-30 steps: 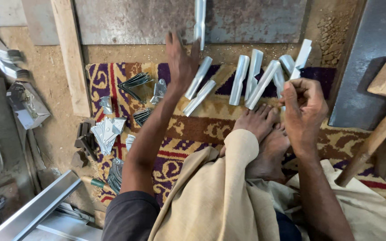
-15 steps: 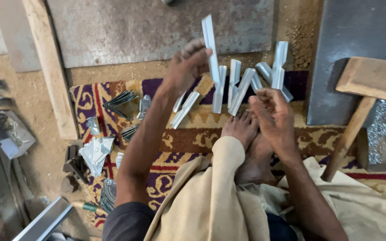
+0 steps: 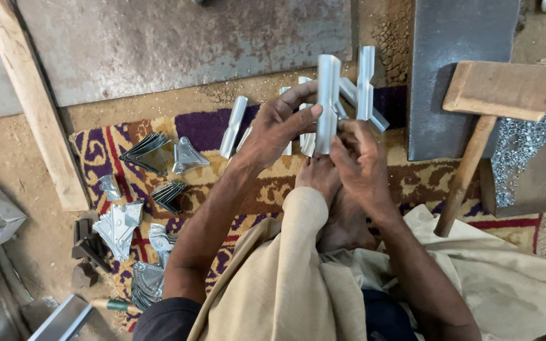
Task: The person sits on the floor and bends aluminum strip pieces by hand, hammering them over a metal anvil block with a wooden mallet to form angled shapes. The finished bent pieces are placed in a growing pile on the rug, and the person handles and stacks the completed pieces at the end.
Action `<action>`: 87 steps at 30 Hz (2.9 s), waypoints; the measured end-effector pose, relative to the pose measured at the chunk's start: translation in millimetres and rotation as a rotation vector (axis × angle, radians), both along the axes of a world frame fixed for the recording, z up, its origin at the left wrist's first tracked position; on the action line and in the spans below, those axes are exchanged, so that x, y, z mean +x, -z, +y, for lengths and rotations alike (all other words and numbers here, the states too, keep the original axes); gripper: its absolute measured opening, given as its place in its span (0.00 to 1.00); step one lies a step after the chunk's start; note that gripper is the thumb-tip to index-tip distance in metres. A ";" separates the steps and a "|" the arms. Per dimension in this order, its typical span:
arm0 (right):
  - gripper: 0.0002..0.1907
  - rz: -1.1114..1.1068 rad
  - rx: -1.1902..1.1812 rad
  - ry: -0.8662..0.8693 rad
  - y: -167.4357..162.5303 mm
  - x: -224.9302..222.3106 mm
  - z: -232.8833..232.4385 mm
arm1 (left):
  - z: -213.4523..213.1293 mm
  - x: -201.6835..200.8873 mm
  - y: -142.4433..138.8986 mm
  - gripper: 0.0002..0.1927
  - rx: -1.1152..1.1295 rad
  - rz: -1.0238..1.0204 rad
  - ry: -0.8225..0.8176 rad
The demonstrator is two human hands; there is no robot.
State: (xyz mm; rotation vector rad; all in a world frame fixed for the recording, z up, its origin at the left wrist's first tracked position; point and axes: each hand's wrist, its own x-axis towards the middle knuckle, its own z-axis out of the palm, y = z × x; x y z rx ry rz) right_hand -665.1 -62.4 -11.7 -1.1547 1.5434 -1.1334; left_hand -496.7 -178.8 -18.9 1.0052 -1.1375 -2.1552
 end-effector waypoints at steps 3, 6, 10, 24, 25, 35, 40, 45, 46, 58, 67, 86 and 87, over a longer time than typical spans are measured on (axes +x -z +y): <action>0.13 -0.052 0.054 -0.035 9.7 -4.2 6.1 | -3.0 1.0 -7.6 0.30 -0.018 0.009 0.027; 0.13 -0.013 0.061 -0.085 11.7 -6.6 9.3 | -1.9 4.2 -14.4 0.30 -0.028 -0.095 0.028; 0.11 0.044 0.122 0.031 1.0 -10.2 4.3 | 4.8 5.3 -17.0 0.29 -0.015 -0.284 0.078; 0.07 -0.324 0.167 0.088 -4.8 -15.4 -10.2 | 21.4 0.6 -13.4 0.29 -0.123 -0.125 0.138; 0.07 -0.351 0.189 0.095 -3.3 -14.8 -10.2 | 21.1 0.8 -14.4 0.29 -0.119 -0.127 0.139; 0.08 -0.449 0.193 0.185 -9.4 -15.2 -6.6 | 19.8 3.4 -10.3 0.29 -0.166 -0.268 0.089; 0.11 -0.043 -0.007 0.227 -7.3 -17.1 -11.1 | 14.1 6.4 -4.4 0.28 -0.185 -0.323 0.073; 0.10 0.320 -0.116 0.116 -10.7 -16.2 -12.5 | 17.3 5.9 -9.1 0.29 -0.199 -0.260 0.110; 0.10 0.133 0.004 0.085 -12.3 -15.8 -11.9 | 18.5 5.4 -11.2 0.30 -0.176 -0.255 0.125; 0.07 -0.234 0.180 0.052 -13.3 -10.4 -11.1 | 22.8 3.8 -17.4 0.32 -0.081 -0.174 0.133; 0.11 -0.010 -0.015 0.070 -14.8 -8.9 -9.6 | 21.3 10.0 -7.1 0.32 -0.106 -0.134 0.014; 0.13 -0.126 -0.087 0.200 -11.0 -8.0 -9.6 | 21.9 35.9 42.0 0.32 -0.807 -0.794 -0.127; 0.13 -0.106 -0.080 0.181 -11.8 -8.1 -8.7 | 18.8 48.0 49.1 0.29 -0.929 -0.851 -0.194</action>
